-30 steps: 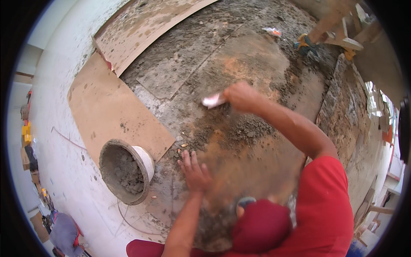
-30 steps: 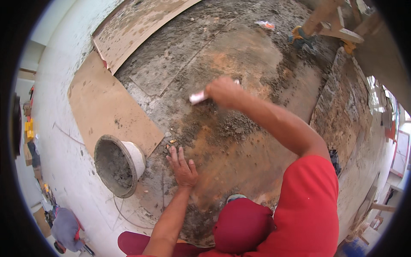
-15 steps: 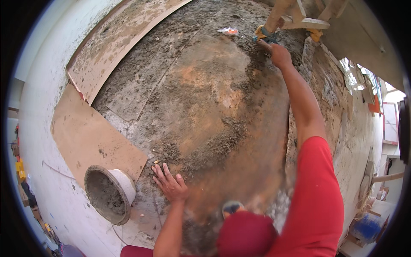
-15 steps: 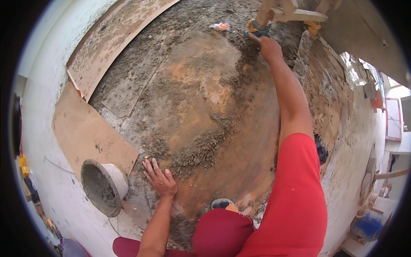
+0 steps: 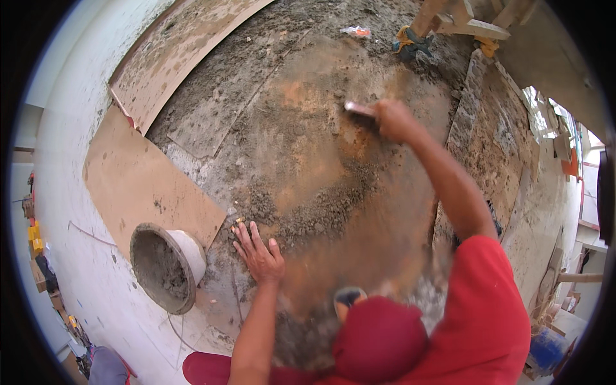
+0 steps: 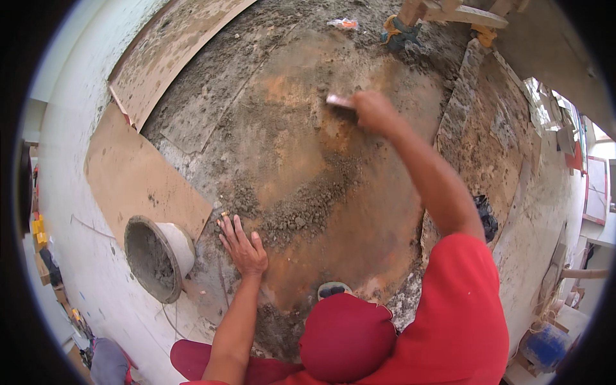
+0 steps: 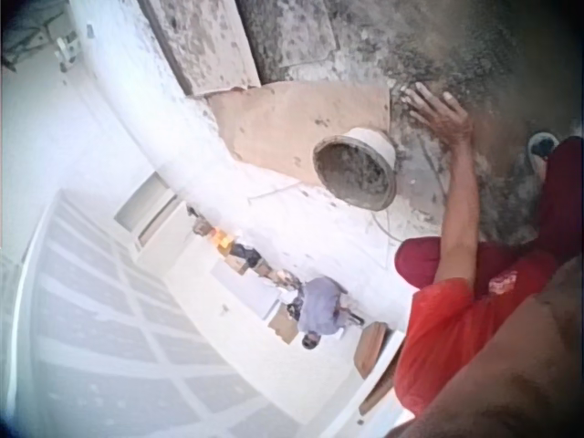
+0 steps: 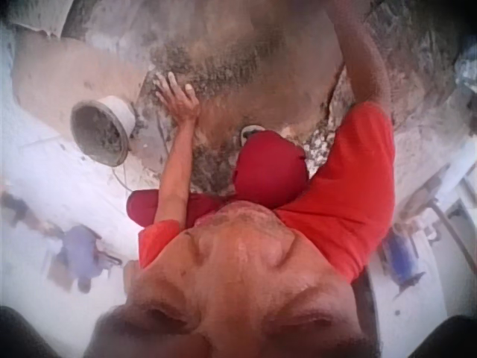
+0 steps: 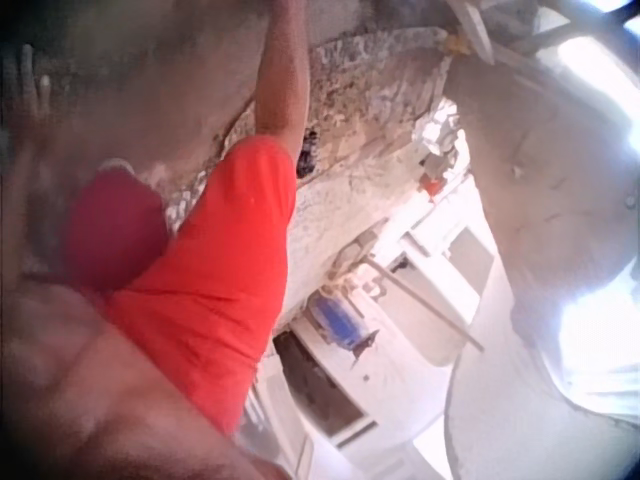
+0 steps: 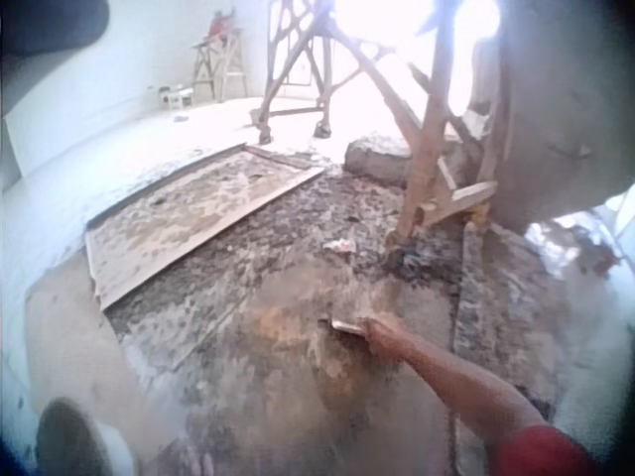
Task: The person mixes cement in a bucket and applies it to the floor using a trowel, then presses a tile into the cement and levels it.
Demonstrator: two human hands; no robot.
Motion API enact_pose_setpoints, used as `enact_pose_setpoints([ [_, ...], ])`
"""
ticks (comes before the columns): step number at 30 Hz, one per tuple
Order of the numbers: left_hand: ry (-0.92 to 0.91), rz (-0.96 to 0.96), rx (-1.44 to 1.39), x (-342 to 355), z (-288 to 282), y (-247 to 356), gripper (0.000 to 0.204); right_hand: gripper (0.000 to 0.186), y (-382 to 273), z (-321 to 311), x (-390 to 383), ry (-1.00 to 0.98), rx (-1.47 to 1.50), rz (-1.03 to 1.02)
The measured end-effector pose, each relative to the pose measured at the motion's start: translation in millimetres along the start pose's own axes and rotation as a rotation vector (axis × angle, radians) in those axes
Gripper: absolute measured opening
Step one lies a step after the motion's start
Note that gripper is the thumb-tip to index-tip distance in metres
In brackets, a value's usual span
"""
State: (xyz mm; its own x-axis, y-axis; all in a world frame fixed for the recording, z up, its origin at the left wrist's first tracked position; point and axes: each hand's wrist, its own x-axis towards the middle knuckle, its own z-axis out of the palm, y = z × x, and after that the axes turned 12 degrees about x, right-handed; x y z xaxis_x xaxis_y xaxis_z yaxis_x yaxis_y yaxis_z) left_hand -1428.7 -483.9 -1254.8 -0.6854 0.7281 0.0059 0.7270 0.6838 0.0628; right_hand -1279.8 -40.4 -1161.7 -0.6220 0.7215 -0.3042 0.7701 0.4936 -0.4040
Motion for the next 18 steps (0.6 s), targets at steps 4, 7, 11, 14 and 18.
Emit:
enact_pose_setpoints([
  [4,0.039,0.005,0.013,0,6,-3,0.066,0.035,-64,64,-93,-0.101,-0.059,-0.201],
  [7,0.060,0.018,-0.054,3,10,-1,0.066,0.034,-98,88,-145,-0.214,-0.028,-0.203],
  [11,0.160,0.071,-0.187,5,1,-22,0.063,0.025,-81,40,-156,0.030,0.138,-0.254],
  [14,0.198,0.182,-0.202,26,-7,-37,0.060,0.035,34,18,-166,0.192,0.610,0.096],
  [18,0.118,0.237,-0.146,50,-2,-41,0.058,0.040,109,50,-205,0.137,1.080,0.173],
])
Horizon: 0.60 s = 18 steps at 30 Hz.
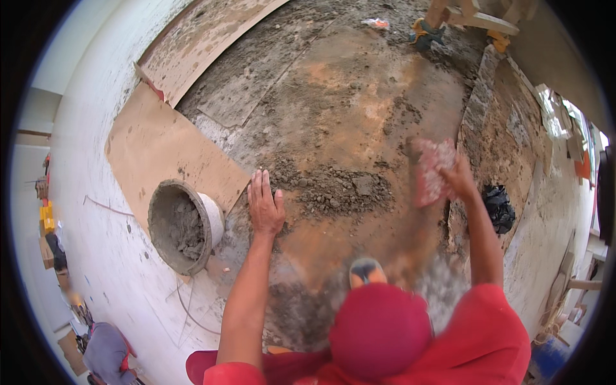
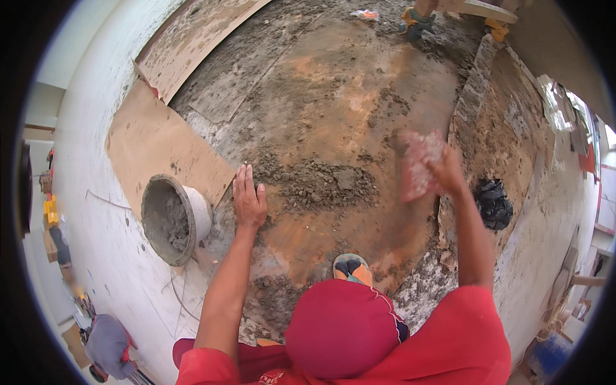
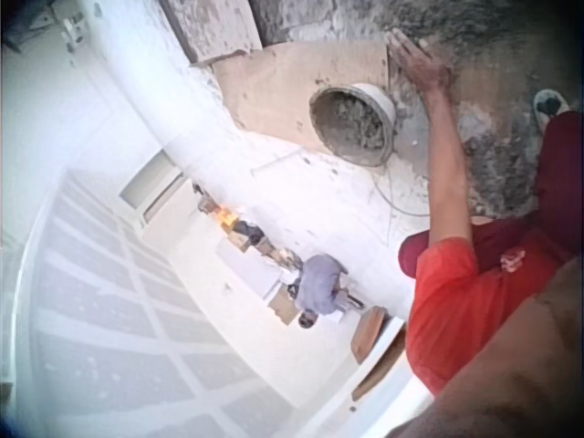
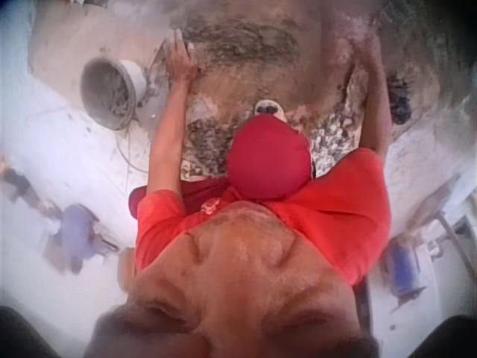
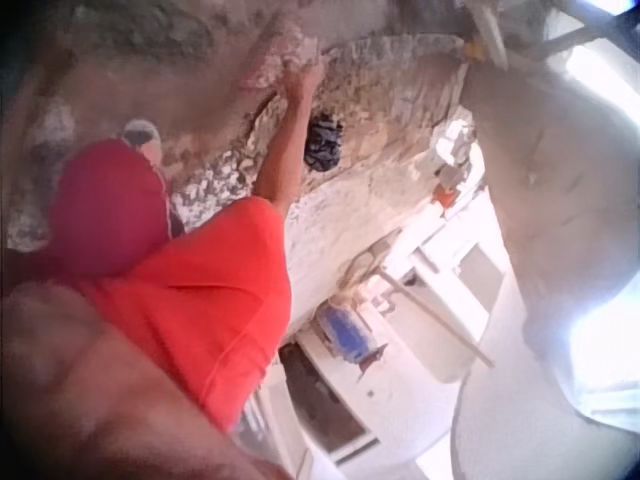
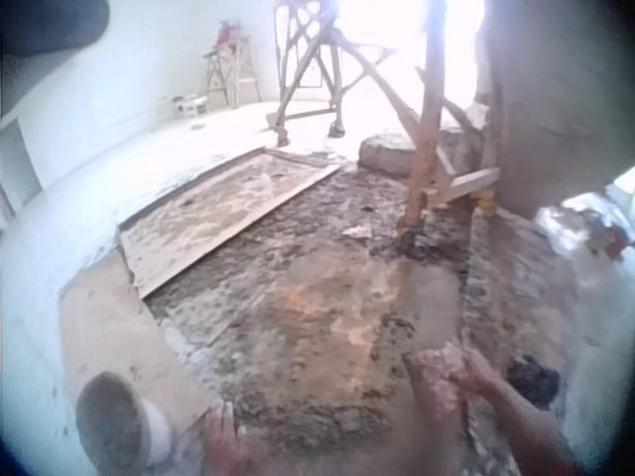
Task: The person mixes cement in a bucket and applies it to the floor using a trowel, then presses a tile into the cement and levels it.
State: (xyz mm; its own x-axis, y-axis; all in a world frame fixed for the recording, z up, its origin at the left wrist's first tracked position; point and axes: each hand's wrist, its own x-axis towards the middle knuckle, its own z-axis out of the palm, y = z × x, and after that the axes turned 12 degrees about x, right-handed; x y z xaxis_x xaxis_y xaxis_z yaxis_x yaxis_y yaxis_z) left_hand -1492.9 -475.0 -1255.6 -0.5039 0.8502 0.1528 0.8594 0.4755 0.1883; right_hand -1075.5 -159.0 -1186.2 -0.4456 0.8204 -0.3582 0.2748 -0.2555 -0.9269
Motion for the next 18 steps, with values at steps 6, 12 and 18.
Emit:
enact_pose_setpoints([
  [6,0.076,-0.080,-0.229,10,19,-1,0.060,0.055,77,155,-4,0.033,-0.117,-0.274],
  [12,0.071,-0.171,-0.528,21,18,8,0.066,0.057,34,291,1,-0.033,0.012,-0.159],
  [18,0.166,-0.259,-0.711,24,8,18,0.062,0.047,33,352,8,-0.184,0.246,-0.104],
])
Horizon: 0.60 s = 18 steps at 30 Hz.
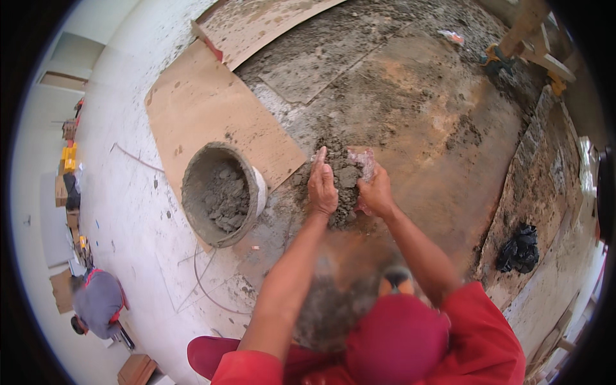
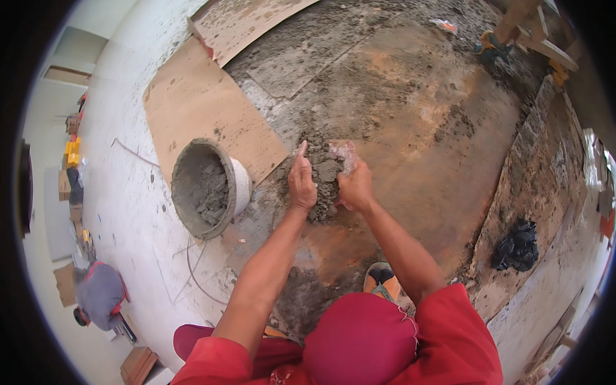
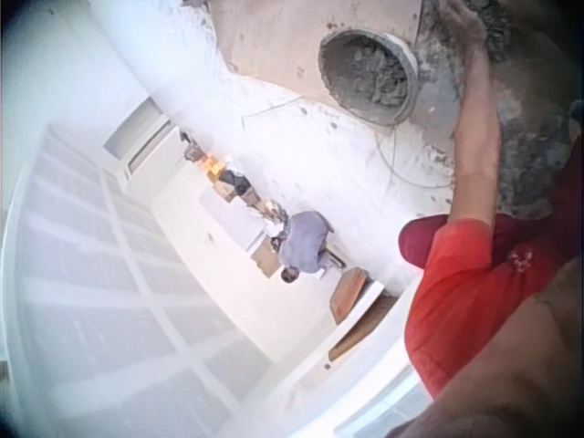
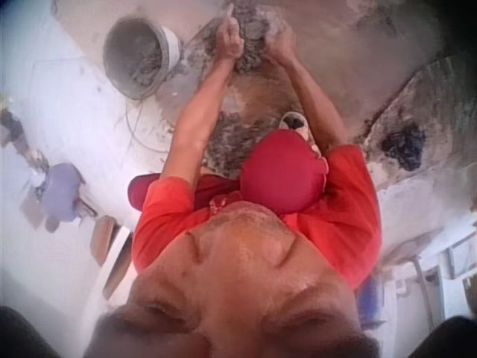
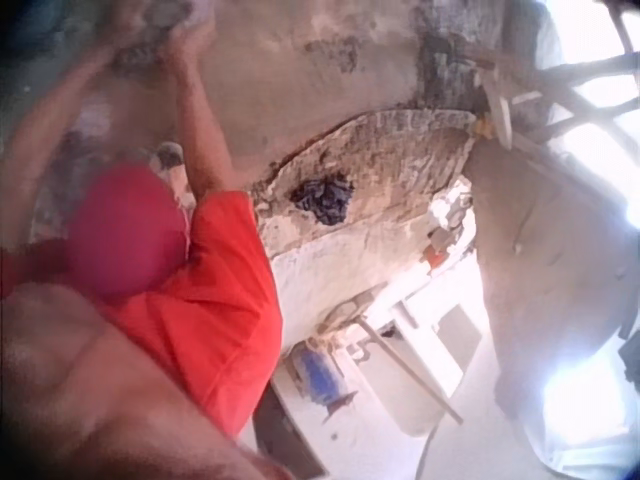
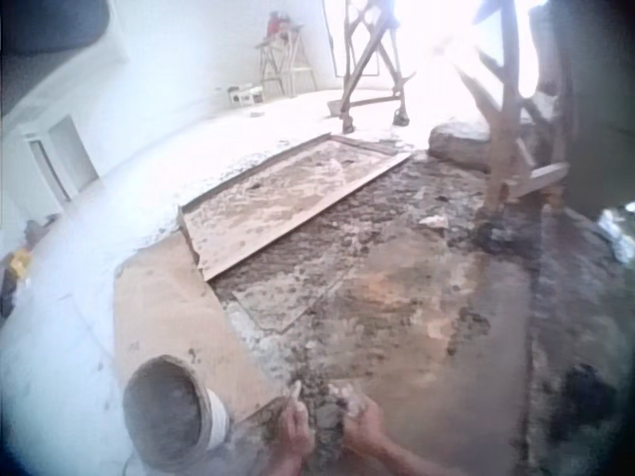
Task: The person mixes cement in a bucket and applies it to the floor using a trowel, then presses a tile into the cement and levels it.
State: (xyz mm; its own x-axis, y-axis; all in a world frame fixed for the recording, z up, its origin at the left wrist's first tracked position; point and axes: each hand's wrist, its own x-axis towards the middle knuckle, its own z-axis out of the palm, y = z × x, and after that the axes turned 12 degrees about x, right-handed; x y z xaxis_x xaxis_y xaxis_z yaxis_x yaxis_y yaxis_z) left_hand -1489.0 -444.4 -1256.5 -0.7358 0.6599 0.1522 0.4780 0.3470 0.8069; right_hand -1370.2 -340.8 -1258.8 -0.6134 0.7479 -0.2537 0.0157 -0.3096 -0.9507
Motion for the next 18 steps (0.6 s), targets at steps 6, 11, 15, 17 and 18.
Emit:
enact_pose_setpoints([
  [6,0.041,-0.119,-0.119,-13,-19,2,0.055,0.051,-9,15,-16,-0.127,0.265,0.015],
  [11,0.169,0.030,-0.116,-4,-74,48,0.059,0.057,-63,36,-27,-0.250,0.208,-0.023],
  [15,0.289,0.116,-0.189,15,-160,79,0.057,0.065,-146,109,-36,-0.405,0.052,-0.111],
  [17,0.354,0.142,-0.260,26,-202,87,0.058,0.069,-177,146,-35,-0.519,0.013,-0.201],
  [18,0.343,0.061,-0.326,23,-226,89,0.056,0.066,-192,169,-42,-0.504,-0.116,-0.199],
])
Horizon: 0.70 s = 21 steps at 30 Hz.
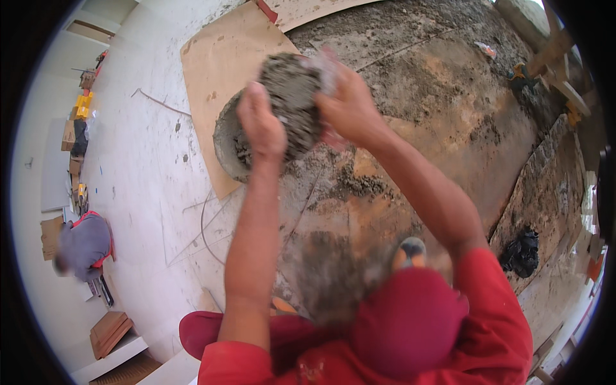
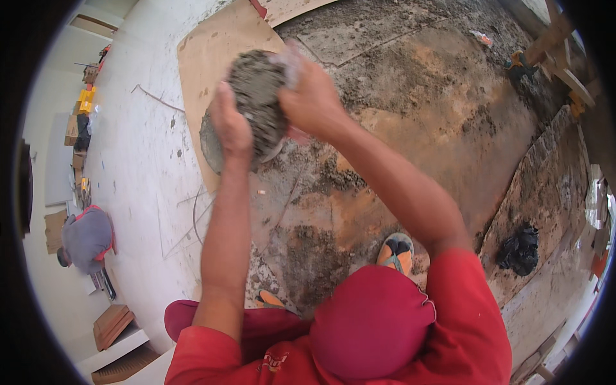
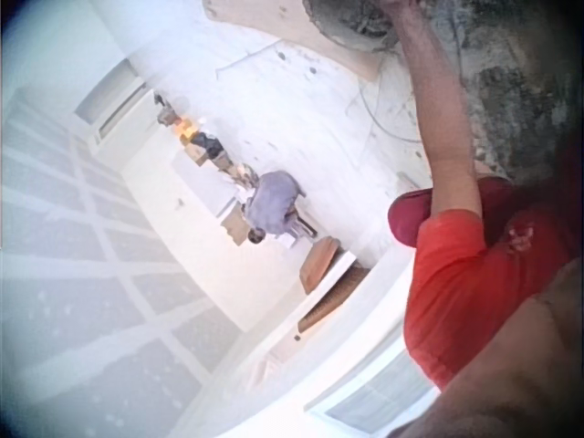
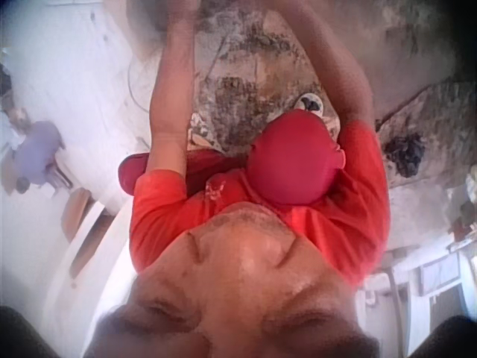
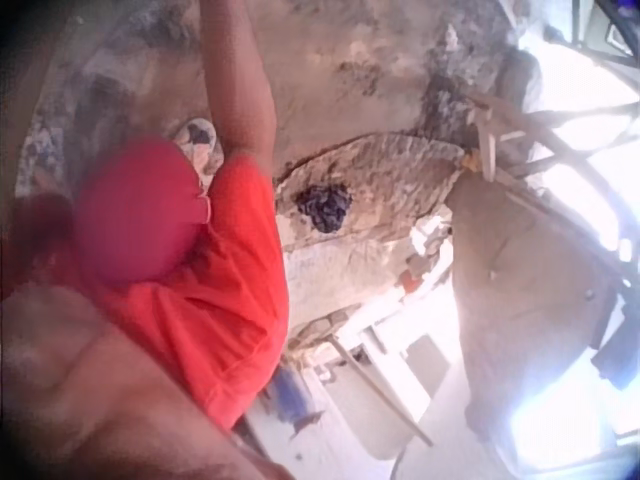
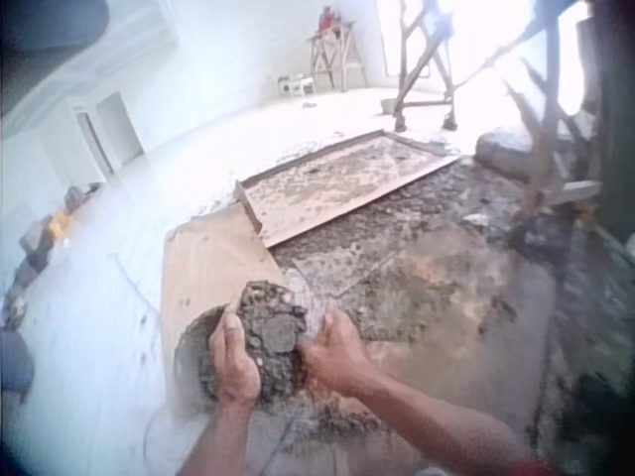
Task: The person mixes cement in a bucket and applies it to the floor using a trowel, then presses a tile into the cement and levels it.
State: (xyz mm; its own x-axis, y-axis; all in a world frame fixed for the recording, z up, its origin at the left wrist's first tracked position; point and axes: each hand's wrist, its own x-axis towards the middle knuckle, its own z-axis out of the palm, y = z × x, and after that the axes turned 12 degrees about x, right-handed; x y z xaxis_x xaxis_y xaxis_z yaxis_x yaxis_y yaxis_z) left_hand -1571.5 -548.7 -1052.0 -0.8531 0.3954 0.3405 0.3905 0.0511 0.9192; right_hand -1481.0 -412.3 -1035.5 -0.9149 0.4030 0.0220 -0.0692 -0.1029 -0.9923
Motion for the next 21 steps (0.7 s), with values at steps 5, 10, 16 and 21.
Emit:
enact_pose_setpoints([
  [5,0.003,-0.258,0.476,17,-73,-44,0.053,0.051,-41,40,23,-0.040,-0.663,-0.274],
  [10,0.130,0.590,0.853,-85,-68,-40,0.021,0.028,17,-62,21,-0.039,-1.069,-0.343],
  [16,-0.512,0.063,1.171,-244,-83,-84,0.019,0.011,114,-127,-1,-0.268,-1.231,-0.070],
  [21,-0.677,-0.088,1.134,-264,-122,-126,0.027,0.015,132,-75,-20,-0.318,-1.325,0.162],
])
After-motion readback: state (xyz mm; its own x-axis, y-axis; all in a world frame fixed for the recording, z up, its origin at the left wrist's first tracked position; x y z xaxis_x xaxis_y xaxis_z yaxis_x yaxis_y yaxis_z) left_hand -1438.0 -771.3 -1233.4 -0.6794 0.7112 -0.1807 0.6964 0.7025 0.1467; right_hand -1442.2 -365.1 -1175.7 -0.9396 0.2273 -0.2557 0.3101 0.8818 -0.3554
